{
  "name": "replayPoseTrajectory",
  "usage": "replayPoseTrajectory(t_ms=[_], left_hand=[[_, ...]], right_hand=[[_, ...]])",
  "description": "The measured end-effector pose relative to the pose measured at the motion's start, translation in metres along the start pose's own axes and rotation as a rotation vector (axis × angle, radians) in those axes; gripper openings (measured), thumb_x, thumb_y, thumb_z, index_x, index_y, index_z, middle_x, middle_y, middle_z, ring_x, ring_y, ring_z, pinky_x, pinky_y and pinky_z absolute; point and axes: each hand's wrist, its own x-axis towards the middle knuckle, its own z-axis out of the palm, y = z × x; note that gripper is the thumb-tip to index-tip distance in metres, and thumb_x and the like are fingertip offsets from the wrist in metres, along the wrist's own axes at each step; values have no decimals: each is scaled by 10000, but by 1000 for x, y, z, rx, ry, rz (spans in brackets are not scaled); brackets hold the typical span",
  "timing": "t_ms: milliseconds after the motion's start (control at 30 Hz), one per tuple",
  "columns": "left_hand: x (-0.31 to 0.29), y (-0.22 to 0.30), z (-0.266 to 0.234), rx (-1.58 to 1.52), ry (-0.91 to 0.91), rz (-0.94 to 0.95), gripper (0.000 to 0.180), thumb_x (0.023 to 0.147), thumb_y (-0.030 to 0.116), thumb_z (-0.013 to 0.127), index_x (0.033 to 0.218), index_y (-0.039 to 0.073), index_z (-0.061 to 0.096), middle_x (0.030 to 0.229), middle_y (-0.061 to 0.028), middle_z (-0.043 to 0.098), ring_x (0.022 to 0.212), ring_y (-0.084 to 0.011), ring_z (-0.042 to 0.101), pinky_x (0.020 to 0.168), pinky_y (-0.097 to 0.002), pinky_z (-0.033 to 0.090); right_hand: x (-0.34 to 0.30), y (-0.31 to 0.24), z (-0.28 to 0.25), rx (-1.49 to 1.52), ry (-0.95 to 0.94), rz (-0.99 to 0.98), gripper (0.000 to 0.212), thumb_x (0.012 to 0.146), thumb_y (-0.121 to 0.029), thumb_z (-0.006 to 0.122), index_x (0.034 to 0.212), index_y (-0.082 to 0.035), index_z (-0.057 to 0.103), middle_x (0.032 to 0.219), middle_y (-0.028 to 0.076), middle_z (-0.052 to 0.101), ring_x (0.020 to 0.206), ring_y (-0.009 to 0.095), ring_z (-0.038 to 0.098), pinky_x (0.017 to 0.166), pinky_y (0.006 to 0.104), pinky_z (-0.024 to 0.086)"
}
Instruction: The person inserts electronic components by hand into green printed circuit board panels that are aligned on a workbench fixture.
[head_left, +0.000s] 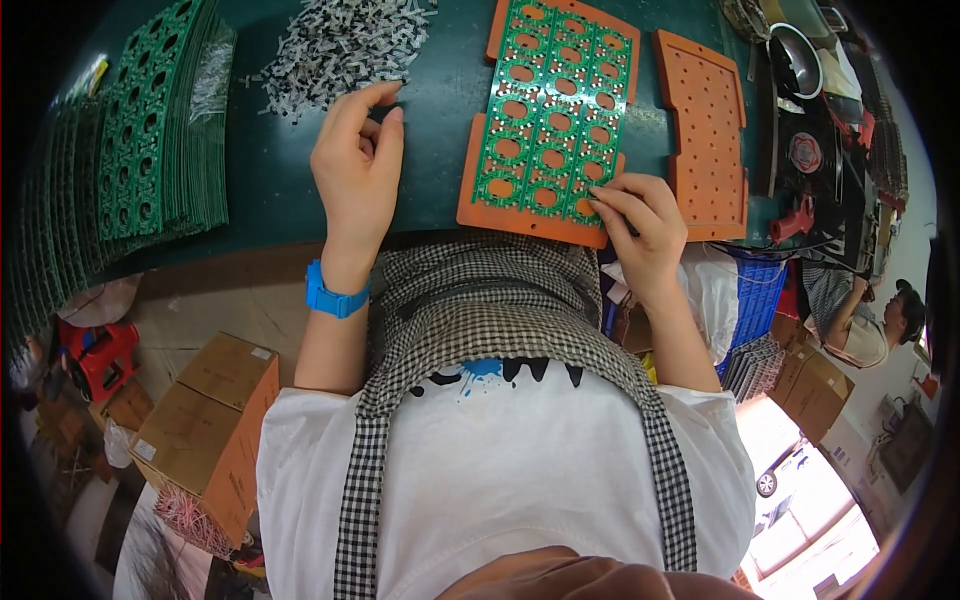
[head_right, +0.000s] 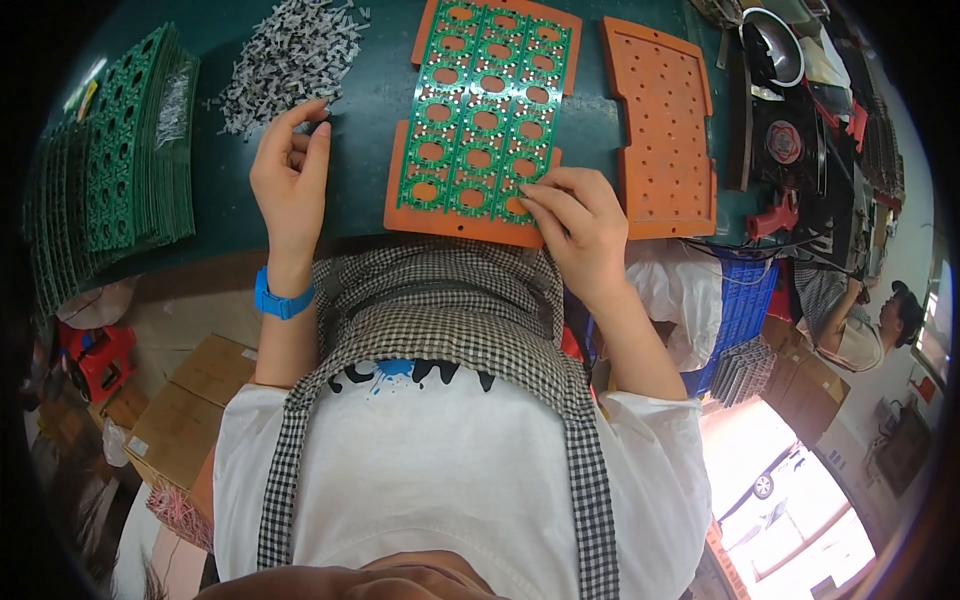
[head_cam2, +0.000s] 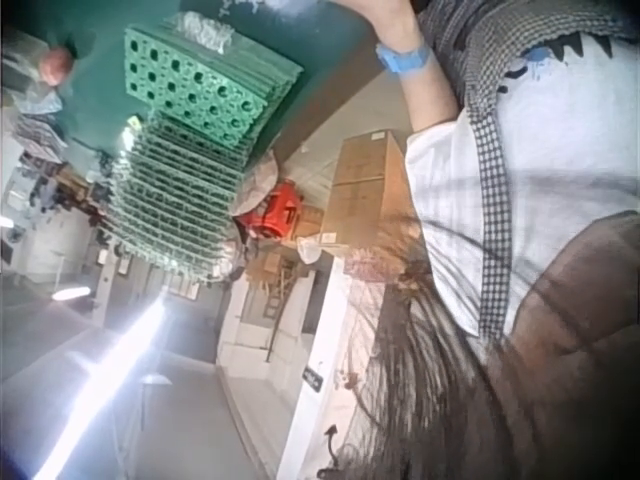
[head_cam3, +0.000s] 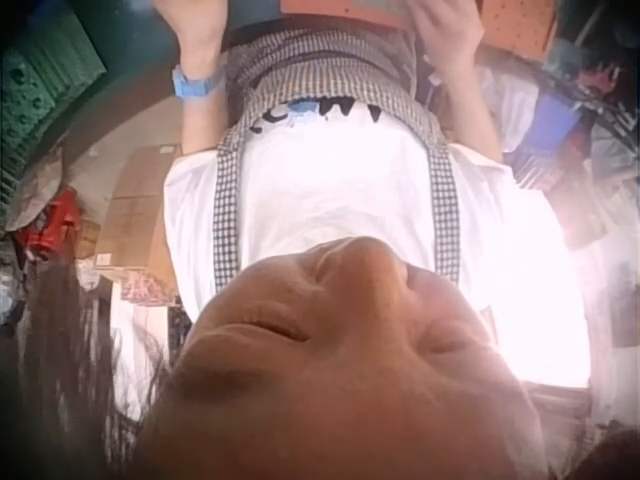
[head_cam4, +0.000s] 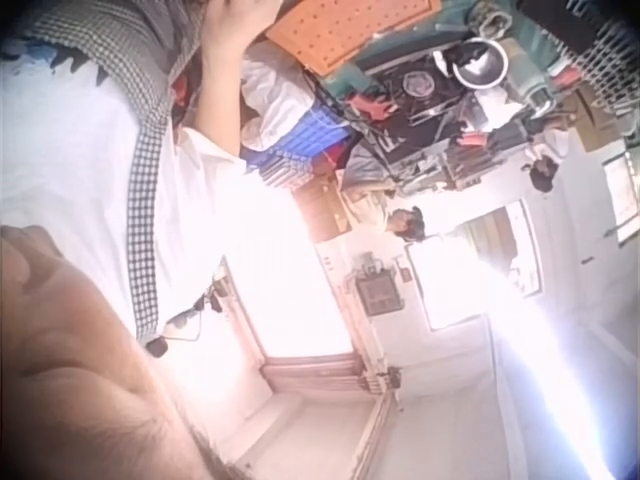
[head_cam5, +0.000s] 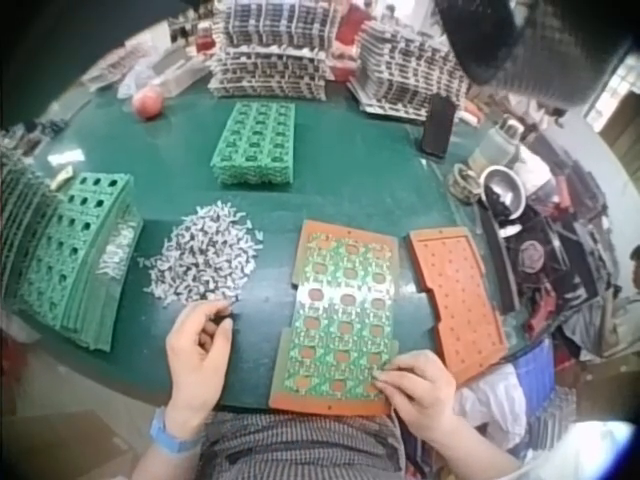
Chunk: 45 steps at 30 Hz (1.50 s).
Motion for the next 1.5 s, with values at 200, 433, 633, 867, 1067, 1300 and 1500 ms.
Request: replayPoseTrajectory(t_ms=[200,433,633,867,1067,1300,1500], left_hand=[[-2,22,-14,196,-371,335,526,735,133,753,1227,92,572,1166,-112,589,1016,-270,570,874,-391,457],[-7,38,-14,296,-786,237,908,621,246,820,1413,157,385,1481,-116,330,1373,-331,293,1124,-536,186],[-8,36,4,221,-717,354,879,602,237,836,1369,157,414,1332,-165,390,1274,-358,372,1087,-569,234],[-19,51,37,257,-601,398,864,654,275,824,1376,91,387,1307,-188,380,1248,-393,358,1066,-505,290],[-2,18,20,-198,-220,157,463,826,105,660,1258,19,514,1246,-154,519,1185,-305,479,1018,-386,369],[-4,13,14,-120,-173,188,377,834,83,645,1196,24,559,1201,-147,548,1127,-295,513,977,-377,401],[-3,13,14,-170,-197,209,363,836,101,644,1178,12,559,1183,-164,545,1127,-340,490,968,-417,397]], right_hand=[[6,0,-6,-30,-57,-37,182,712,-27,722,868,-17,630,896,87,615,851,264,599,723,352,490],[15,11,-19,93,-15,91,181,765,-72,699,931,-29,643,987,107,629,983,289,591,866,366,470],[23,91,-65,-516,44,436,645,766,-407,729,1269,-66,513,1360,267,394,1232,422,431,988,476,384],[36,92,-49,-560,41,322,667,762,-408,719,1306,-97,490,1387,178,393,1280,401,383,1018,473,354],[66,81,-59,-465,65,432,576,809,-368,664,1297,-93,529,1345,156,469,1220,352,476,1010,425,392],[99,-38,7,-437,244,240,595,743,-343,695,1264,-91,560,1319,187,467,1138,410,460,967,455,407],[96,-34,33,-461,110,357,636,735,-420,672,1288,-130,553,1365,155,434,1141,426,433,961,513,382]])
